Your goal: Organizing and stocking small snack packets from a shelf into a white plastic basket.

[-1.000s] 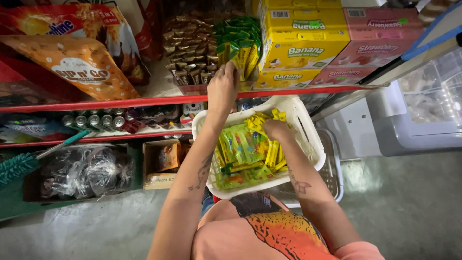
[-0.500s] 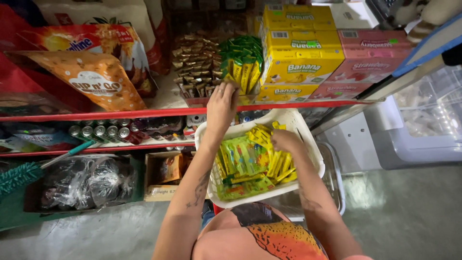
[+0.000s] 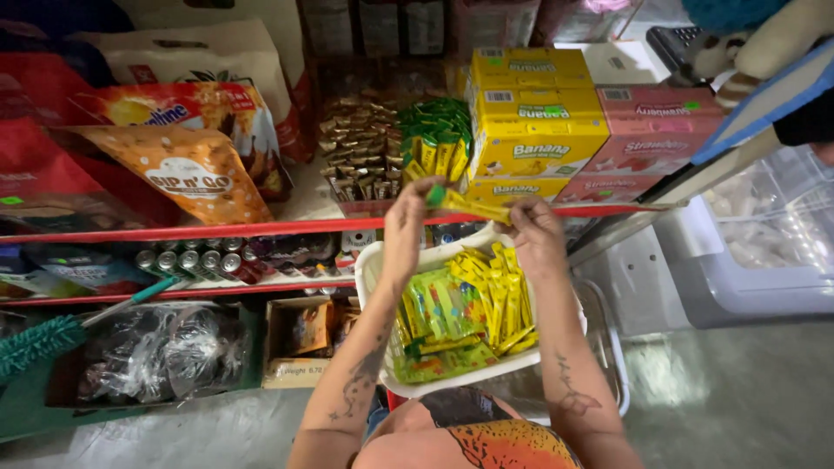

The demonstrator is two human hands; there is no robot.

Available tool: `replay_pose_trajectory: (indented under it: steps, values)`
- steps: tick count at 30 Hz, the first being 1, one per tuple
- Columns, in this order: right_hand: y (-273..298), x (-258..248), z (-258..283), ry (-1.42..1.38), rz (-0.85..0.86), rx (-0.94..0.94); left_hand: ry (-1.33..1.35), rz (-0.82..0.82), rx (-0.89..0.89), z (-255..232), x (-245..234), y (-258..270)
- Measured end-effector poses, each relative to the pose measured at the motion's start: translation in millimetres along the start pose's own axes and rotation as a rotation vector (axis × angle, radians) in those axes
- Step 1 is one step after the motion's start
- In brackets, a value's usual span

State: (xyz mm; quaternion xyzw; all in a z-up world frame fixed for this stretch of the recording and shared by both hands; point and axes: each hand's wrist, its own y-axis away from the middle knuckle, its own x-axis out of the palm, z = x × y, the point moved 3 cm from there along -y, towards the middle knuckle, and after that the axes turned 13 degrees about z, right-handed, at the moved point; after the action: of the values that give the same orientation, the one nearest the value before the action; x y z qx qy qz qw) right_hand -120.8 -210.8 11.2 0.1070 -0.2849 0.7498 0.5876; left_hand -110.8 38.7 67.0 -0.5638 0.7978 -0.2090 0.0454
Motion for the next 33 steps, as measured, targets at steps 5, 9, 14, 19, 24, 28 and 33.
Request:
replay_pose_trajectory:
  steps: [5, 9, 14, 19, 24, 28, 33]
  values:
    - [-37.7, 57.3, -2.8, 0.298, -0.027, 0.017, -0.256, -0.162, -0.233, -47.0, -1.2, -11.5]
    - [-83.2, 74.9, -13.7, 1.074, 0.047, -0.007, -0.839, -0.291, 0.169, -105.1, -8.4, -18.8]
    - [-113.3, 105.3, -26.5, 1.465, 0.089, 0.053, -1.086, -0.341, 0.082, -89.5, -9.1, -25.3]
    - [-128.3, 103.3, -47.0, 1.805, 0.047, 0.059, -1.205, -0.347, 0.105, -76.8, -11.0, -25.7]
    - [-141.3, 91.2, -73.1, 1.979, 0.089, 0.021, -1.195, -0.305, 0.085, -66.9, -12.5, -35.2]
    - [-131.8, 106.9, -45.1, 1.974, 0.086, 0.005, -1.199, -0.306, 0.088, -70.0, -12.0, -39.4]
    - [-121.6, 105.4, -2.1, 1.830, -0.043, 0.255, -1.101, -0.233, 0.135, -48.0, -5.7, -49.3]
